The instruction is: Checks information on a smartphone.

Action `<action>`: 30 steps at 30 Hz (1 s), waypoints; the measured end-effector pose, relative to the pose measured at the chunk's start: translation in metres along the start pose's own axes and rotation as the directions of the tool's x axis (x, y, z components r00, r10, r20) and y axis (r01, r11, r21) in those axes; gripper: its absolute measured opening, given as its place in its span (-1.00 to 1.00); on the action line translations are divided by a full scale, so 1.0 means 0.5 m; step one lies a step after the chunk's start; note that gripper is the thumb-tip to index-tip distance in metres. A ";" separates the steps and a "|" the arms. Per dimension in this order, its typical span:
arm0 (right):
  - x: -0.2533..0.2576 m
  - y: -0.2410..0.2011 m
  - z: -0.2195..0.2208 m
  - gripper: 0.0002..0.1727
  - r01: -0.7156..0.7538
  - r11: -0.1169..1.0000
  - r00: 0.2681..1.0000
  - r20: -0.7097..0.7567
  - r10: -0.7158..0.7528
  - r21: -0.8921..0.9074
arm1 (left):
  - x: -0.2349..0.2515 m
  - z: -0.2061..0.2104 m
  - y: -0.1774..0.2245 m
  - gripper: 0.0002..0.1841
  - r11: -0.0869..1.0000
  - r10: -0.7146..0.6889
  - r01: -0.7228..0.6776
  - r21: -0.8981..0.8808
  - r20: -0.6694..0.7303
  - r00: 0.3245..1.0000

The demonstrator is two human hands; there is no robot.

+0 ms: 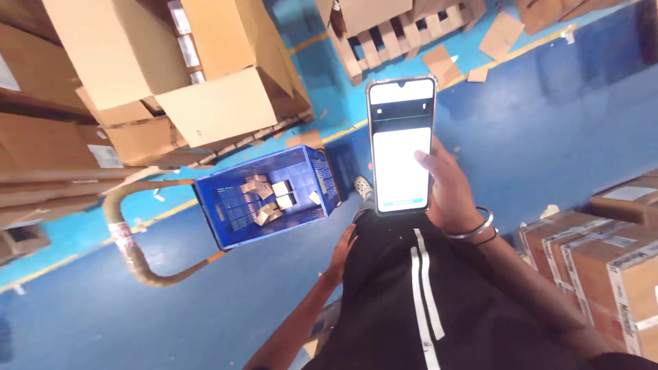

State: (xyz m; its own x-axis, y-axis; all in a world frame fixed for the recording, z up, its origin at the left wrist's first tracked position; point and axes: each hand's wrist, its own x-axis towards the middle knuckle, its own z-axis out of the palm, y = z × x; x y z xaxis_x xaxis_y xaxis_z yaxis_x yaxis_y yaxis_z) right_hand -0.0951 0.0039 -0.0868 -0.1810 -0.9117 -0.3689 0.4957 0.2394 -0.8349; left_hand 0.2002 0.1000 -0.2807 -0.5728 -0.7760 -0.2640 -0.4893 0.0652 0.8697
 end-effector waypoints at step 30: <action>0.000 0.001 -0.005 -0.56 0.033 0.999 0.999 -0.004 -0.033 -0.032 | -0.005 0.013 -0.017 -0.56 0.971 0.217 -0.212 0.114 -0.037 0.975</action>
State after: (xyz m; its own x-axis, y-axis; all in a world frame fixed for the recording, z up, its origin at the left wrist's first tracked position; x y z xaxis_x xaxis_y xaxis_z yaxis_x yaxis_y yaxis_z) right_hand -0.0969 0.0047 -0.0881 -0.2009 -0.9176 -0.3430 0.4622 0.2199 -0.8591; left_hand 0.2015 0.1054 -0.2900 -0.6405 -0.7661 -0.0531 -0.4282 0.2990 0.8528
